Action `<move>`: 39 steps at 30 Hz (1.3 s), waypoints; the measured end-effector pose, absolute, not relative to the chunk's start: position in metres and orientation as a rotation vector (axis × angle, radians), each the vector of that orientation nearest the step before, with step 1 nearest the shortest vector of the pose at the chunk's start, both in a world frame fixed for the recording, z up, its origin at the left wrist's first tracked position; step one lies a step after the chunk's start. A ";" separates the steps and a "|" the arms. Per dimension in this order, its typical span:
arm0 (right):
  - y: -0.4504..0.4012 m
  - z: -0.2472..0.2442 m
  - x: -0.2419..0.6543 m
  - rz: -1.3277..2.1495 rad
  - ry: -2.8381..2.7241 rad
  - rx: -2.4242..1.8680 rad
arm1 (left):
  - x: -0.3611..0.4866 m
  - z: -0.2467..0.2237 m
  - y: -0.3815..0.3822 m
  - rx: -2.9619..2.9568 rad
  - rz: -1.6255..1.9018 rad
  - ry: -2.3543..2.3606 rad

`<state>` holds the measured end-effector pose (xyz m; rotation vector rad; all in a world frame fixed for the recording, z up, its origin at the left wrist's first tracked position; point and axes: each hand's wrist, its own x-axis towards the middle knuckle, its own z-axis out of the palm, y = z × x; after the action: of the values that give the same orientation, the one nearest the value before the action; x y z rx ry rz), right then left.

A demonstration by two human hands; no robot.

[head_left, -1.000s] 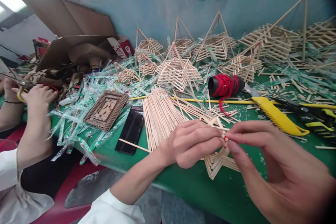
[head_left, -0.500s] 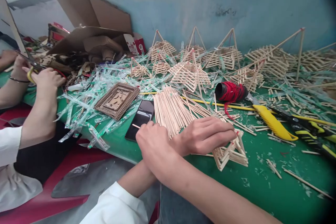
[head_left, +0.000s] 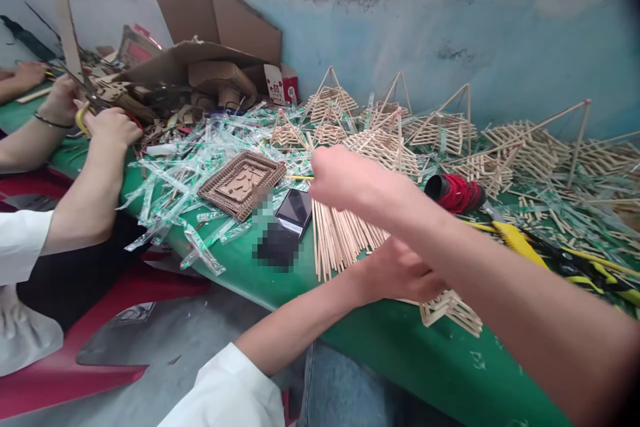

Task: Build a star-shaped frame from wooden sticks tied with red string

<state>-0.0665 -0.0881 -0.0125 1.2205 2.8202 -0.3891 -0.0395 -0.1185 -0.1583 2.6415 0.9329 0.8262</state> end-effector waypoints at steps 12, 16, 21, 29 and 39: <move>-0.098 -0.007 0.058 -0.170 3.357 1.732 | -0.041 -0.152 -0.125 2.945 1.912 0.836; -0.142 -0.057 0.121 -0.485 3.358 2.330 | -0.041 -0.140 -0.126 2.850 1.959 0.794; -0.164 -0.110 0.141 -0.930 3.377 2.107 | -0.041 -0.136 -0.129 2.802 1.870 0.806; -0.166 -0.106 0.127 -1.008 3.360 2.174 | -0.046 -0.132 -0.135 2.840 1.700 0.772; -0.167 -0.105 0.124 -0.795 3.391 2.263 | -0.041 -0.142 -0.128 2.085 1.569 0.746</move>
<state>0.1238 -0.1672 -0.1047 2.2627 3.3906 -0.7954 -0.0407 -0.1277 -0.1423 2.0853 0.7458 1.5688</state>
